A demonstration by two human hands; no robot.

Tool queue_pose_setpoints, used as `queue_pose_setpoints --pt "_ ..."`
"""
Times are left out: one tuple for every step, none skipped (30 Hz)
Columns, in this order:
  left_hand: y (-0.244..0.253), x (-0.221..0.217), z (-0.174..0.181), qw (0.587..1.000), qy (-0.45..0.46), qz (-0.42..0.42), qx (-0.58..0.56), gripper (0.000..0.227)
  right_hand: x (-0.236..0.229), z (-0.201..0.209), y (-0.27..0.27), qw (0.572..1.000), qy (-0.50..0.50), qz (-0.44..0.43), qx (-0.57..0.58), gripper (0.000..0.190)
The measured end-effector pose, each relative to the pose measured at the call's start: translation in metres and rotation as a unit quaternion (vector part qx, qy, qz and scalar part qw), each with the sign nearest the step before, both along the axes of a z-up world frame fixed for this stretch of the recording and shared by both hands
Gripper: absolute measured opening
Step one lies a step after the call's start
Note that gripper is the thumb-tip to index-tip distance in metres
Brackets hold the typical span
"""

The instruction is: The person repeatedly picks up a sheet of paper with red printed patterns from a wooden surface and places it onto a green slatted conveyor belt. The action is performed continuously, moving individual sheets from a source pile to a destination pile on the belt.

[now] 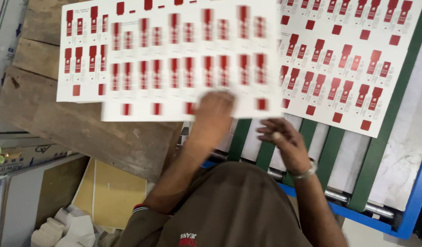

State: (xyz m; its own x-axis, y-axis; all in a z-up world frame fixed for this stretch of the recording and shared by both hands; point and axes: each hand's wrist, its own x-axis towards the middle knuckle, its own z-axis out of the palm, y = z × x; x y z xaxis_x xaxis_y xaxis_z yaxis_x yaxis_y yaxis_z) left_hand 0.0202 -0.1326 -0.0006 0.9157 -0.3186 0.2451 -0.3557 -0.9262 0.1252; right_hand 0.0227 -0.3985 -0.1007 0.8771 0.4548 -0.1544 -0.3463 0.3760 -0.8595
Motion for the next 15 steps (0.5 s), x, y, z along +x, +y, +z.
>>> queue_pose_setpoints --pt "-0.023 0.001 -0.003 1.0 -0.007 -0.023 0.015 0.05 0.002 0.008 0.01 0.998 -0.029 0.048 0.031 0.048" --pt "-0.041 -0.002 -0.003 1.0 0.011 -0.023 -0.007 0.051 0.006 0.013 0.018 0.998 0.032 0.015 0.05 0.049" --pt "-0.05 -0.005 -0.003 0.999 0.029 -0.023 -0.029 0.053 0.01 0.015 0.029 0.993 0.093 -0.016 0.067 0.05" --pt "-0.048 -0.007 -0.001 0.998 0.04 -0.034 -0.035 0.056 0.013 0.016 0.036 0.984 0.154 -0.046 0.084 0.051" --pt "-0.046 -0.009 0.001 0.997 0.05 -0.045 -0.042 0.06 0.016 0.017 0.037 0.983 0.139 -0.083 0.083 0.052" --pt "-0.043 -0.011 0.002 0.995 0.061 -0.056 -0.048 0.065 0.02 0.017 0.033 0.981 0.124 -0.121 0.083 0.053" --pt "-0.034 -0.009 0.003 0.997 0.066 -0.032 -0.023 0.066 0.025 0.016 0.027 0.978 0.109 -0.159 0.084 0.055" --pt "-0.019 -0.006 0.003 0.997 0.072 -0.01 0.0 0.068 0.026 0.013 0.014 0.974 0.109 -0.19 0.061 0.056" --pt "-0.003 -0.005 0.003 0.997 0.078 0.012 0.024 0.07 0.025 0.008 -0.003 0.969 0.108 -0.22 0.039 0.057" --pt "0.013 -0.006 0.004 0.997 0.057 0.035 0.032 0.073 0.027 -0.002 -0.022 0.963 0.089 -0.247 0.052 0.058" --pt "0.031 -0.008 0.005 0.997 0.037 0.058 0.04 0.076 0.03 -0.014 -0.042 0.957 0.07 -0.274 0.065 0.059" --pt "0.047 -0.01 0.006 0.996 0.017 0.079 0.047 0.079 0.031 -0.03 -0.062 0.944 0.075 -0.317 0.051 0.059" --pt "0.062 -0.011 0.007 0.994 0.011 0.096 0.054 0.078 0.031 -0.047 -0.082 0.929 0.08 -0.36 0.035 0.058" --pt "0.076 -0.011 0.008 0.992 0.004 0.112 0.061 0.078 0.03 -0.062 -0.105 0.922 0.069 -0.382 0.003 0.055" --pt "0.087 -0.011 0.008 0.989 -0.002 0.128 0.068 0.077 0.027 -0.075 -0.124 0.913 0.057 -0.402 -0.029 0.052"
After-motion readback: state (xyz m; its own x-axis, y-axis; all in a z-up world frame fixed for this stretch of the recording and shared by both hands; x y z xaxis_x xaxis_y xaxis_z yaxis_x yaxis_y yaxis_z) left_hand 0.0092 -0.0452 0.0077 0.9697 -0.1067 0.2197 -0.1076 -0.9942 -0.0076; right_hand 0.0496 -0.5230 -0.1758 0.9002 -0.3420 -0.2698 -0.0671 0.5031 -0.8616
